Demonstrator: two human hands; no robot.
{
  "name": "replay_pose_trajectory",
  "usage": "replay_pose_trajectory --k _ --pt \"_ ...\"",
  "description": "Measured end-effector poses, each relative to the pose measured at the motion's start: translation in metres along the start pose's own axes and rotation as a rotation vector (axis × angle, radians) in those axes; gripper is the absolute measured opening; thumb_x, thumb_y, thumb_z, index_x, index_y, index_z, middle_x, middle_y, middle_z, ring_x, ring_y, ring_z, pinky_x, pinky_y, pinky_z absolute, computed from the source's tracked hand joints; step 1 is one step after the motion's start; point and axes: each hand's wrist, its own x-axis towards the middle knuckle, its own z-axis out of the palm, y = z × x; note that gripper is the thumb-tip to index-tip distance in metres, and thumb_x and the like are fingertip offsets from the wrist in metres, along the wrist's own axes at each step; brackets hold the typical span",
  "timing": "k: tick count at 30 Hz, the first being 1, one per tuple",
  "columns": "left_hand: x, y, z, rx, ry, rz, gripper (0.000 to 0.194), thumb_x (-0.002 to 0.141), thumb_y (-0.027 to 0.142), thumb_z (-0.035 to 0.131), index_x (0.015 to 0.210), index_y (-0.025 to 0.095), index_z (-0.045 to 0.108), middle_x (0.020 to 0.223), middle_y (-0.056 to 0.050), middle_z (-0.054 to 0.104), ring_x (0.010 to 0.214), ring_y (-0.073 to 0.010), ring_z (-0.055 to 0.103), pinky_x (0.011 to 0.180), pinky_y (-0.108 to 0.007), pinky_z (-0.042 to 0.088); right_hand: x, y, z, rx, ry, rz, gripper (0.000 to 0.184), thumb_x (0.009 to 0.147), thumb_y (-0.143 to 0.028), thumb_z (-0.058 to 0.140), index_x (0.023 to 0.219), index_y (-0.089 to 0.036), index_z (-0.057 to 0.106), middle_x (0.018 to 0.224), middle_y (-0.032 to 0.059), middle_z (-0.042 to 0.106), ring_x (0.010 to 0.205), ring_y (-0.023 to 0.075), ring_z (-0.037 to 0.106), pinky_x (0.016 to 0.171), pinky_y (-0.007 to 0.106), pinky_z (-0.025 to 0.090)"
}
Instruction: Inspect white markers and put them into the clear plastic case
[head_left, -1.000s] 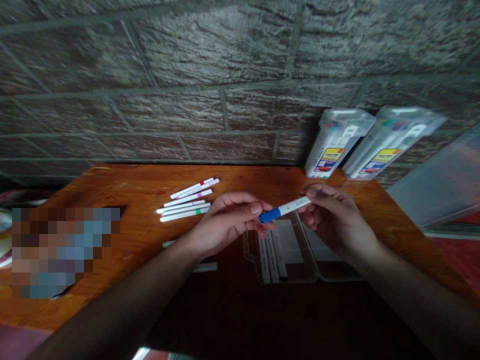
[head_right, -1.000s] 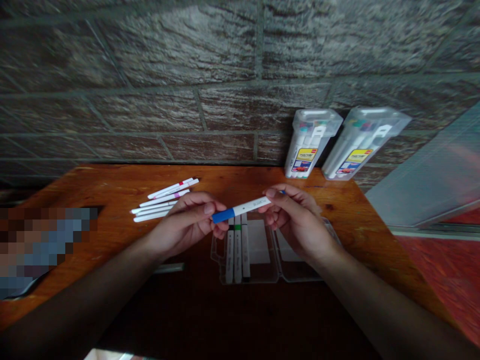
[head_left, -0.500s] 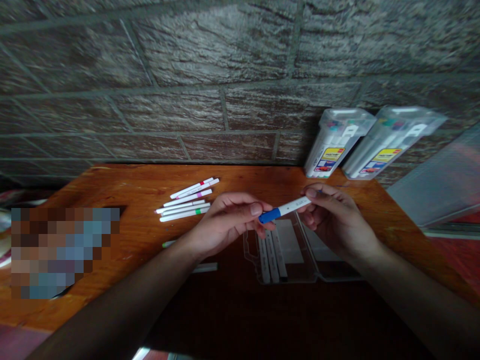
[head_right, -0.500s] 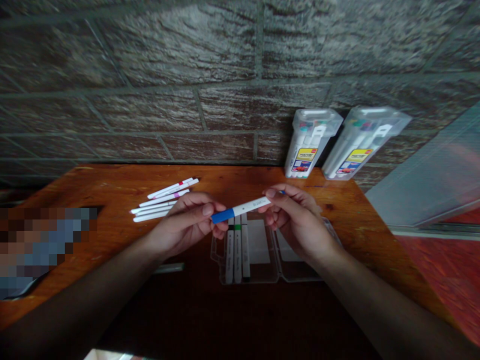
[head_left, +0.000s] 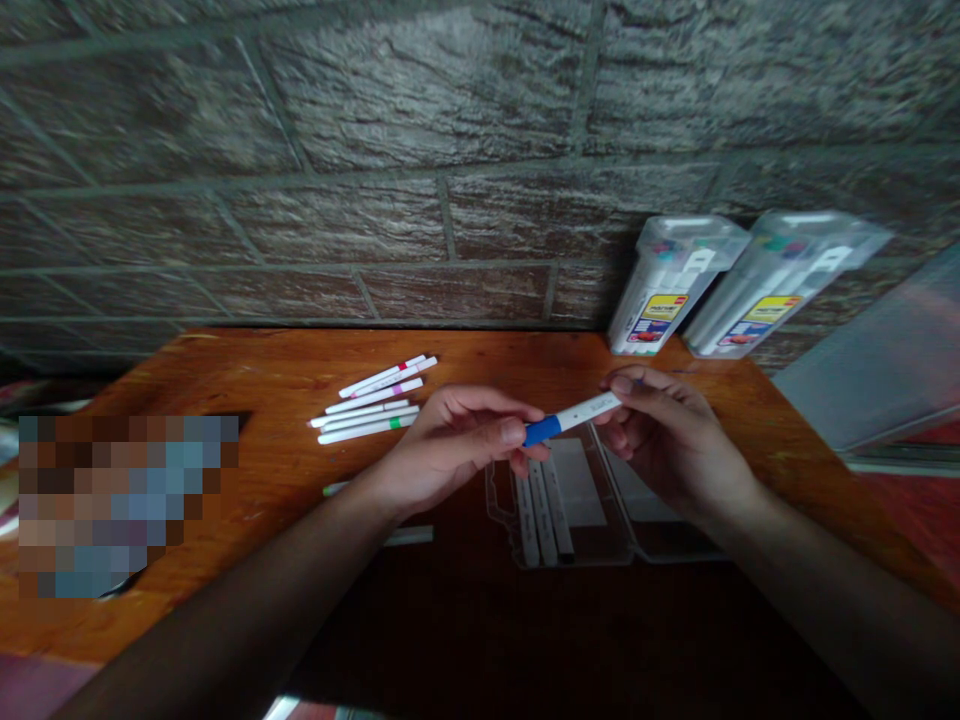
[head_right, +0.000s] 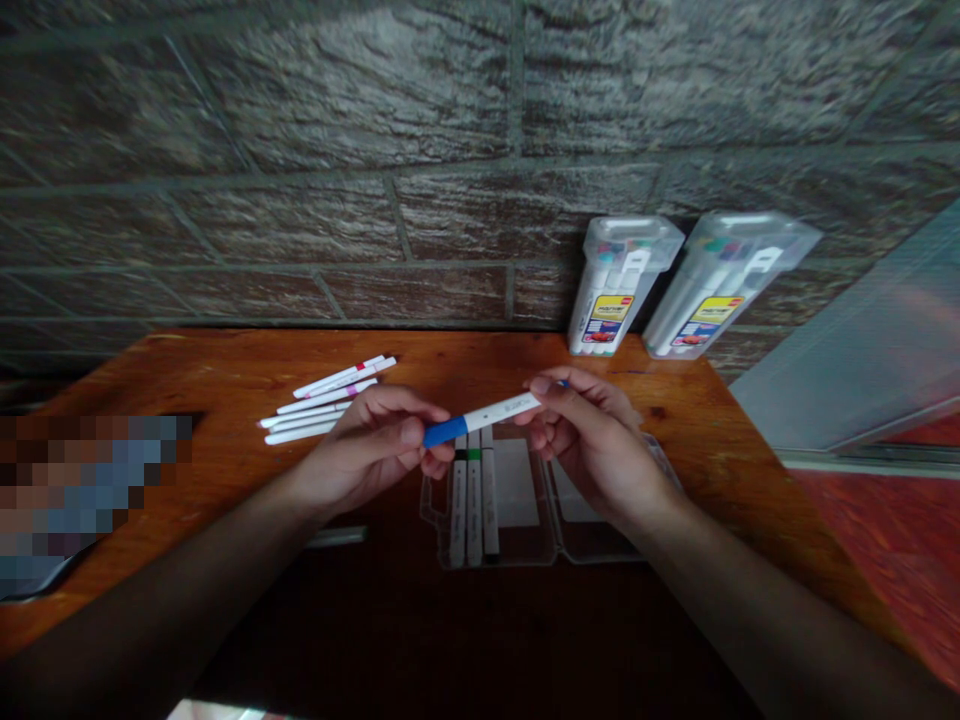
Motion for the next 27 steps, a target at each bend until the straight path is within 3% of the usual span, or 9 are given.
replay_pose_trajectory --k 11,20,27 --pt "-0.0004 -0.0007 -0.0029 0.057 -0.037 0.052 0.02 0.086 0.017 0.087 0.104 0.024 0.086 0.087 -0.004 0.086 0.068 -0.0097 0.077 0.066 -0.017 0.063 0.0014 -0.0012 0.0004 -0.011 0.027 0.014 0.027 0.066 -0.037 0.098 0.07 -0.019 0.078 0.063 0.0012 0.078 0.04 0.0085 0.06 0.036 0.014 0.05" --pt "-0.0037 -0.0032 -0.0082 0.136 0.044 -0.001 0.027 0.08 0.01 0.09 0.104 0.022 0.084 0.089 -0.004 0.086 0.079 -0.0141 0.081 0.068 -0.019 0.064 0.0018 -0.0009 -0.001 -0.019 0.029 0.01 0.022 0.07 -0.036 0.096 0.072 -0.021 0.079 0.064 0.0012 0.078 0.041 0.0089 0.062 0.036 0.014 0.049" --pt "-0.0019 -0.0032 -0.0053 0.12 0.046 0.018 0.023 0.079 0.016 0.092 0.101 0.019 0.083 0.084 -0.005 0.085 0.066 -0.0126 0.077 0.063 -0.02 0.062 0.0014 -0.0016 0.0008 -0.02 0.039 0.017 0.027 0.067 -0.037 0.098 0.071 -0.02 0.078 0.063 0.0004 0.078 0.04 0.0084 0.061 0.036 0.014 0.048"
